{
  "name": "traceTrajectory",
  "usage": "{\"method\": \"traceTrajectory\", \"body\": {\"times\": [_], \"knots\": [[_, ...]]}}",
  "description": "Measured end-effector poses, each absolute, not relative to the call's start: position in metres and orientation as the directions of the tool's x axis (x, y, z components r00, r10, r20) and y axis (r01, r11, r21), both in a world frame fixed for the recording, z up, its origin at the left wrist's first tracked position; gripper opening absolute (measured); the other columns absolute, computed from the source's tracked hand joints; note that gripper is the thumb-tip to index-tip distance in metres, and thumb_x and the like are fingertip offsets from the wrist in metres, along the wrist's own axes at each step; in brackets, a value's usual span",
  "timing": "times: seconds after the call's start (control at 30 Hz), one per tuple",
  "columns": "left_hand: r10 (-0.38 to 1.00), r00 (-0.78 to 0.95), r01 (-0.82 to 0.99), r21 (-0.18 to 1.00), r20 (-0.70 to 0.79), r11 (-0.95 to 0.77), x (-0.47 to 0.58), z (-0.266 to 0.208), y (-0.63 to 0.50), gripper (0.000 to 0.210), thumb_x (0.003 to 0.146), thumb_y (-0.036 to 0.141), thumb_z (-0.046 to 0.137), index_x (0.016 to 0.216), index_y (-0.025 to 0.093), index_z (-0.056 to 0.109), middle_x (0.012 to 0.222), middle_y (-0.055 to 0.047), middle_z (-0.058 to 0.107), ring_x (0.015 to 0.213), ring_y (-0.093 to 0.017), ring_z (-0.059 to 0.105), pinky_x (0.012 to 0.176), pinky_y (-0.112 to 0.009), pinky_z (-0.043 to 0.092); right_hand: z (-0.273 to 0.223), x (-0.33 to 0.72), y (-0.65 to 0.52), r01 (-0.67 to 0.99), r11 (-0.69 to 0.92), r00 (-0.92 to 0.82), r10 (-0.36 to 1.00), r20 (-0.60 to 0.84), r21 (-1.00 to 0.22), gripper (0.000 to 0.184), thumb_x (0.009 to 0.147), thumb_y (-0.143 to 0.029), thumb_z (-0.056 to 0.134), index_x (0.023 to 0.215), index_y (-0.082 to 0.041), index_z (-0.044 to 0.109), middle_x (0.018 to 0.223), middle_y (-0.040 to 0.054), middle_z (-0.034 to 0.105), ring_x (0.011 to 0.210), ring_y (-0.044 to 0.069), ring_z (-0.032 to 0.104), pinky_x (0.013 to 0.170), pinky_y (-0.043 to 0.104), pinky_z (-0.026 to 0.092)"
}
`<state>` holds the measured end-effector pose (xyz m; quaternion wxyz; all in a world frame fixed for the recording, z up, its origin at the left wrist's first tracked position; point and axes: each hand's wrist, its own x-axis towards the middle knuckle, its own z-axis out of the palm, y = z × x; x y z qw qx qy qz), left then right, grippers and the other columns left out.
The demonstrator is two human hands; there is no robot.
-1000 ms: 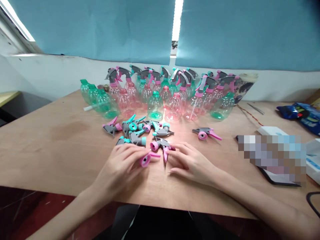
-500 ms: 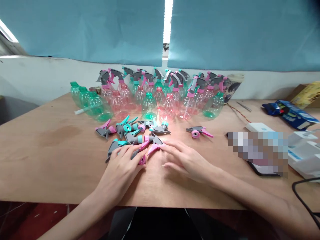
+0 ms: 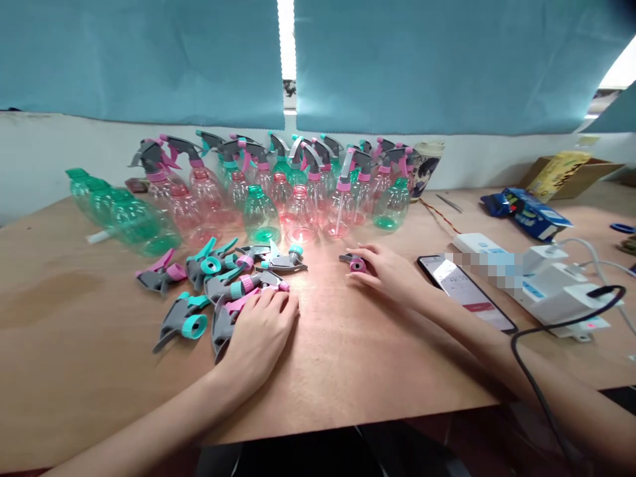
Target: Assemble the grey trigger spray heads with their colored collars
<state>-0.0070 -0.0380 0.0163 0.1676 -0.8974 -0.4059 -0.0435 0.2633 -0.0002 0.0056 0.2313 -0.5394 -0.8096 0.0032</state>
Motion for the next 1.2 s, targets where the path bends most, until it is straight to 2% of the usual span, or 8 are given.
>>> {"method": "traceTrajectory", "body": {"times": [0.1,0.23,0.33,0.43,0.53,0.8,0.97,1.2], "knots": [[0.682,0.698,0.716,-0.235,0.218,-0.657,-0.009,0.017,-0.041,0.02,0.088,0.007,0.047,0.1,0.01,0.063,0.098,-0.013,0.065,0.093,-0.029,0.057,0.078,-0.041,0.046,0.003,0.254,0.006,0.856,0.452,-0.344,0.86,0.378,-0.249,0.038,0.084,-0.044,0.061,0.114,-0.021,0.062,0.118,0.014,0.059,0.106,0.03,0.057,0.088,0.048,0.049],[0.608,0.743,0.655,-0.119,0.279,-0.746,-0.005,0.023,-0.046,0.018,0.092,0.014,0.046,0.095,0.014,0.064,0.097,-0.009,0.066,0.092,-0.026,0.057,0.083,-0.042,0.045,0.0,0.244,0.005,0.818,0.511,-0.391,0.831,0.396,-0.263,0.02,0.089,-0.032,0.057,0.103,-0.021,0.066,0.112,0.011,0.062,0.104,0.025,0.057,0.088,0.042,0.049],[0.638,0.691,0.698,-0.084,0.338,-0.711,0.003,0.03,-0.038,0.021,0.093,0.026,0.049,0.1,0.013,0.064,0.109,-0.013,0.064,0.099,-0.028,0.055,0.083,-0.043,0.045,-0.001,0.239,0.0,0.783,0.557,-0.432,0.807,0.402,-0.277,0.017,0.088,-0.029,0.057,0.1,-0.021,0.067,0.107,0.009,0.064,0.102,0.023,0.057,0.087,0.038,0.05],[0.752,0.535,0.838,-0.129,0.384,-0.531,0.011,0.032,-0.018,0.051,0.087,0.047,0.054,0.118,0.007,0.057,0.128,-0.025,0.051,0.116,-0.038,0.047,0.09,-0.05,0.041,-0.002,0.236,-0.003,0.759,0.583,-0.449,0.791,0.416,-0.288,0.016,0.087,-0.028,0.059,0.1,-0.021,0.067,0.106,0.0094,0.064,0.103,0.023,0.056,0.088,0.04,0.05],[0.781,0.549,0.834,-0.149,0.297,-0.531,0.018,0.03,-0.001,0.062,0.089,0.057,0.043,0.126,0.007,0.053,0.125,-0.024,0.054,0.117,-0.038,0.047,0.093,-0.052,0.038,-0.003,0.235,-0.005,0.743,0.598,-0.452,0.779,0.435,-0.301,0.016,0.088,-0.026,0.058,0.1,-0.022,0.067,0.106,0.0098,0.064,0.106,0.024,0.056,0.089,0.043,0.05],[0.724,0.638,0.766,-0.116,0.261,-0.632,0.017,0.023,-0.009,0.057,0.094,0.054,0.032,0.126,0.012,0.053,0.128,-0.017,0.054,0.122,-0.032,0.045,0.105,-0.052,0.026,-0.005,0.23,-0.014,0.679,0.651,-0.466,0.74,0.486,-0.339,0.017,0.088,-0.027,0.058,0.102,-0.021,0.066,0.106,0.0095,0.065,0.107,0.023,0.056,0.089,0.04,0.051],[0.725,0.643,0.765,-0.157,0.246,-0.625,0.012,0.015,-0.01,0.06,0.092,0.057,0.035,0.131,0.014,0.049,0.137,-0.019,0.047,0.127,-0.032,0.041,0.106,-0.054,0.023,-0.009,0.216,-0.016,0.641,0.688,-0.486,0.707,0.513,-0.341,0.017,0.088,-0.029,0.059,0.1,-0.021,0.066,0.105,0.009,0.066,0.107,0.023,0.057,0.09,0.041,0.051],[0.784,0.56,0.829,-0.189,0.268,-0.527,0.014,0.021,-0.009,0.066,0.088,0.063,0.039,0.119,0.008,0.059,0.118,-0.021,0.06,0.113,-0.035,0.051,0.1,-0.054,0.03,-0.011,0.213,-0.013,0.629,0.699,-0.487,0.696,0.528,-0.341,0.017,0.089,-0.026,0.057,0.103,-0.022,0.065,0.104,0.009,0.067,0.105,0.024,0.058,0.09,0.046,0.051]]}}
